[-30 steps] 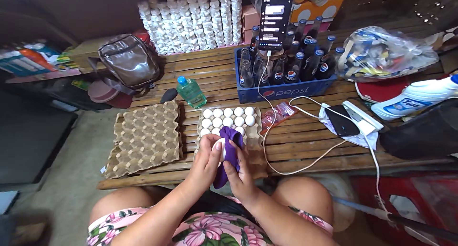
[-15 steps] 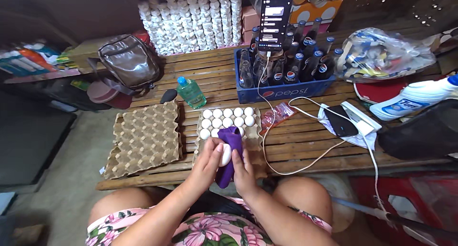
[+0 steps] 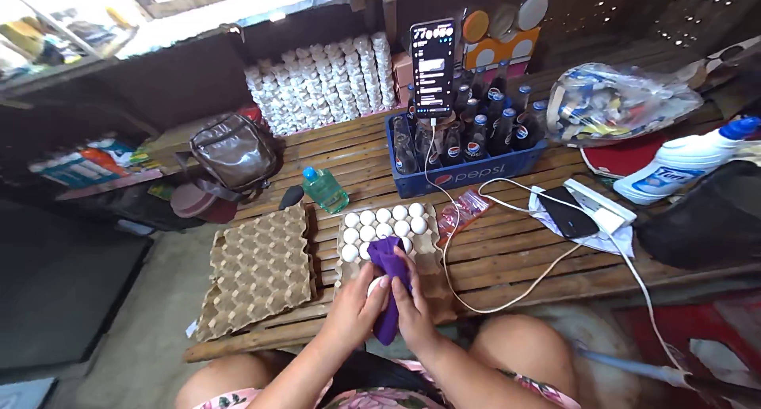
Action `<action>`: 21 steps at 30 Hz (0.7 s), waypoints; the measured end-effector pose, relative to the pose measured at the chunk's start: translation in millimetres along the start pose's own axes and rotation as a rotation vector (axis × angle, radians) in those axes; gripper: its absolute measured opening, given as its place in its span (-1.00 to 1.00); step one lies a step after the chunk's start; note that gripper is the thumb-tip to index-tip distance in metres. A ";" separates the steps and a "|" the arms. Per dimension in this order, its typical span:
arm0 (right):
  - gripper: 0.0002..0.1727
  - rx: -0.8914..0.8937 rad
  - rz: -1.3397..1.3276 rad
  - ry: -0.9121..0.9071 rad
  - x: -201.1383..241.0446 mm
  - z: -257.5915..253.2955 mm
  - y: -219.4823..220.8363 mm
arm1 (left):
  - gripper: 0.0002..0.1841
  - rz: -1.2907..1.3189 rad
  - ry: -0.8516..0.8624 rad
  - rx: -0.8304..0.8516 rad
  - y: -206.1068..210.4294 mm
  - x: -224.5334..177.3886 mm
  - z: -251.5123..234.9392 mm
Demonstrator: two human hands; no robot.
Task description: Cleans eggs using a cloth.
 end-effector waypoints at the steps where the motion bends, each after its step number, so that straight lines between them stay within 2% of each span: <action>1: -0.29 -0.002 -0.036 0.026 -1.6 -0.2 1.0 | -0.49 0.018 -0.004 0.002 -0.9 0.8 0.0; 4: -0.25 0.014 -0.094 0.060 -4.0 2.8 6.4 | -0.55 0.157 0.018 -0.062 -7.1 -1.1 -1.6; 7: -0.20 0.044 -0.049 -0.018 3.4 6.2 13.4 | -0.55 0.225 0.070 -0.181 -16.8 -5.1 -3.1; 10: -0.11 0.037 0.018 -0.093 9.0 7.7 13.9 | -0.44 0.152 0.119 -0.250 -21.1 -9.5 -1.6; 14: -0.12 0.004 -0.017 -0.129 11.9 6.0 7.3 | -0.35 -0.108 0.039 -0.169 -12.8 -14.3 1.5; 17: -0.15 -0.033 -0.118 0.047 3.6 3.3 0.4 | -0.36 -0.189 -0.018 -0.080 -1.3 -13.7 4.0; 21: -0.35 -0.101 -0.178 0.416 -15.7 8.5 -7.0 | -0.35 -0.225 0.025 -0.031 8.4 -14.4 10.0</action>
Point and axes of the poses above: each hand's wrist, its own z-axis away from the middle knuckle, its own y-axis out of the palm, x = y × z, the point moved 9 cm from there along -z, towards the middle knuckle, and after that the axes turned 9 degrees about z, right-handed, at the moved point
